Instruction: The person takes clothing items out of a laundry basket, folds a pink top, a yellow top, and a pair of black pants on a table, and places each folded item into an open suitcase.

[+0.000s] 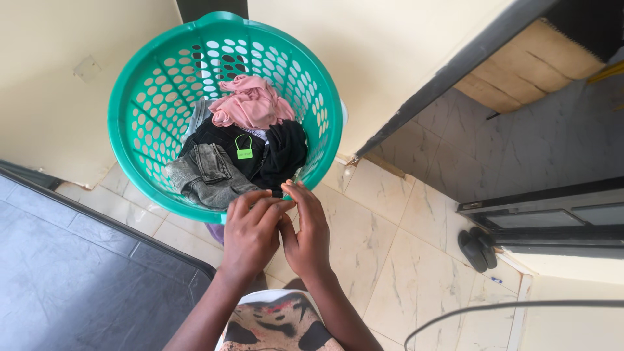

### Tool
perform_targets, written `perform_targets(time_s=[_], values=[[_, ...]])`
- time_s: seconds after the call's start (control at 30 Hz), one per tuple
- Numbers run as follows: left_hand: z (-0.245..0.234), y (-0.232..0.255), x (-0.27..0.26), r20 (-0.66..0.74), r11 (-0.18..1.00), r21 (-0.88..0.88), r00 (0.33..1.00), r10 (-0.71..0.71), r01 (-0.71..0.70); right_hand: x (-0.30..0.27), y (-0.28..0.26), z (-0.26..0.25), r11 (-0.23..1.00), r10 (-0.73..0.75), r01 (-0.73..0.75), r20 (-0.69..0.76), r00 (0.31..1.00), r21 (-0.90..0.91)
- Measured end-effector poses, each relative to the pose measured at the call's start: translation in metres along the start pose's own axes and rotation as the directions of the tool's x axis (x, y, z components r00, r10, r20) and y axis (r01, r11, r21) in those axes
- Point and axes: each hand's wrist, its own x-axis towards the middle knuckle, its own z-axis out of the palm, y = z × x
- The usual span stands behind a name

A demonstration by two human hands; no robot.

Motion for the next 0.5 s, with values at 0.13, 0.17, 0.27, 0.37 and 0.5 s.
perform_targets(time_s=[0.13,0.17,0.27,0.37,0.5], values=[[0.009,-0.022,0.019,0.038,0.994,-0.001,0.994,-0.106,0.106,0.031,0.007,0.001,0.993,-0.046,0.053,0.062,0.997,-0.106],[0.013,-0.030,0.026,0.037,0.990,0.010,0.990,-0.138,0.137,0.041,0.010,0.002,0.991,-0.054,0.064,0.083,0.995,-0.122],[0.024,-0.054,0.039,0.304,0.935,0.098,0.884,-0.355,0.342,0.075,0.026,0.007,0.968,-0.082,0.132,0.229,0.970,-0.212],[0.034,-0.079,0.047,0.690,0.851,0.264,0.527,-0.496,0.454,0.098,0.043,0.015,0.918,0.142,0.129,0.615,0.775,-0.375],[0.045,-0.111,0.058,0.680,0.784,0.453,0.404,-0.612,0.425,0.133,0.075,0.057,0.893,0.335,0.117,0.816,0.472,-0.435]])
